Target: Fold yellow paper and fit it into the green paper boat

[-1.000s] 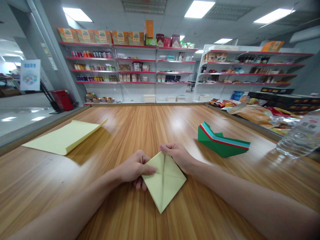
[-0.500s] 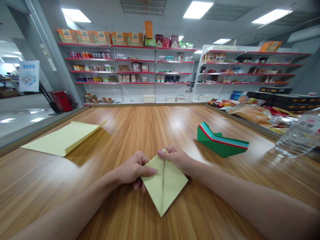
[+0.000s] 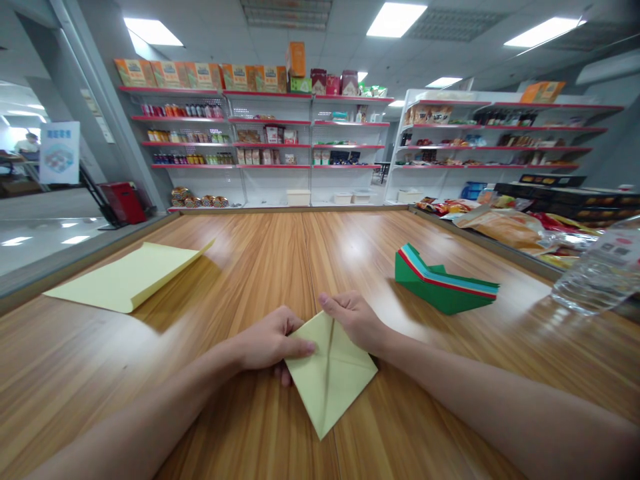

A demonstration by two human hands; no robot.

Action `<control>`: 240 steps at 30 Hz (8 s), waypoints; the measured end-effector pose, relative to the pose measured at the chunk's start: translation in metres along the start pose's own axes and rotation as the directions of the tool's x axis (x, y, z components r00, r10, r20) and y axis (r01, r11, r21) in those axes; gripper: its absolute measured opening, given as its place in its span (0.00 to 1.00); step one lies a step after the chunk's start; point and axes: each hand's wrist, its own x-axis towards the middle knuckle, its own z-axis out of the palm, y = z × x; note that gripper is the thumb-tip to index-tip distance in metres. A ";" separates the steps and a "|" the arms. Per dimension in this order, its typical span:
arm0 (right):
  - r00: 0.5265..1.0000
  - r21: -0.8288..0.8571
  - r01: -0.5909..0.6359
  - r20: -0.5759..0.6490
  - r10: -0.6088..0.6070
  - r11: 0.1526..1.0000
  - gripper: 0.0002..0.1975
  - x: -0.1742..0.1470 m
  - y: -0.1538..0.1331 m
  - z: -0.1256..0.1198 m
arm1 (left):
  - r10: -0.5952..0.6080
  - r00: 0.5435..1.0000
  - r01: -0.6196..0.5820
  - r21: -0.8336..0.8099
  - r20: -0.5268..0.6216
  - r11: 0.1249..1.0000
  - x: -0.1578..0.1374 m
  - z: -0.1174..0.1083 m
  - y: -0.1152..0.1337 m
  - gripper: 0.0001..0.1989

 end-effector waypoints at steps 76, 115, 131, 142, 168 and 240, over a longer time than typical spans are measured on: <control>0.988 0.209 0.021 -0.156 0.012 0.978 0.13 0.001 -0.011 0.008 | 0.037 0.783 -0.219 -0.219 -0.621 0.951 0.008 0.019 0.003 0.13; 0.999 -0.283 0.004 0.036 0.007 0.959 0.26 0.003 -0.002 -0.001 | 0.049 0.583 -0.436 -0.262 -0.811 0.861 0.011 0.011 -0.009 0.14; 0.963 -0.285 0.187 0.244 -0.117 0.940 0.29 -0.012 -0.009 0.010 | -0.028 0.635 -0.399 -0.359 -0.772 0.844 0.010 0.005 -0.010 0.15; 1.000 -0.100 -0.014 0.009 0.015 0.995 0.23 -0.005 -0.007 0.013 | 0.093 0.708 -0.473 -0.373 -0.700 0.798 0.012 0.004 -0.009 0.14; 0.959 -0.258 0.167 0.264 -0.097 0.951 0.23 -0.022 -0.014 0.024 | 0.044 0.322 -0.300 -0.058 -0.946 0.952 0.012 0.015 -0.005 0.26; 0.863 -0.456 0.402 -0.101 -0.496 0.794 0.13 -0.006 -0.012 0.002 | 0.193 0.789 -0.457 -0.348 -0.583 0.819 0.010 0.018 0.002 0.16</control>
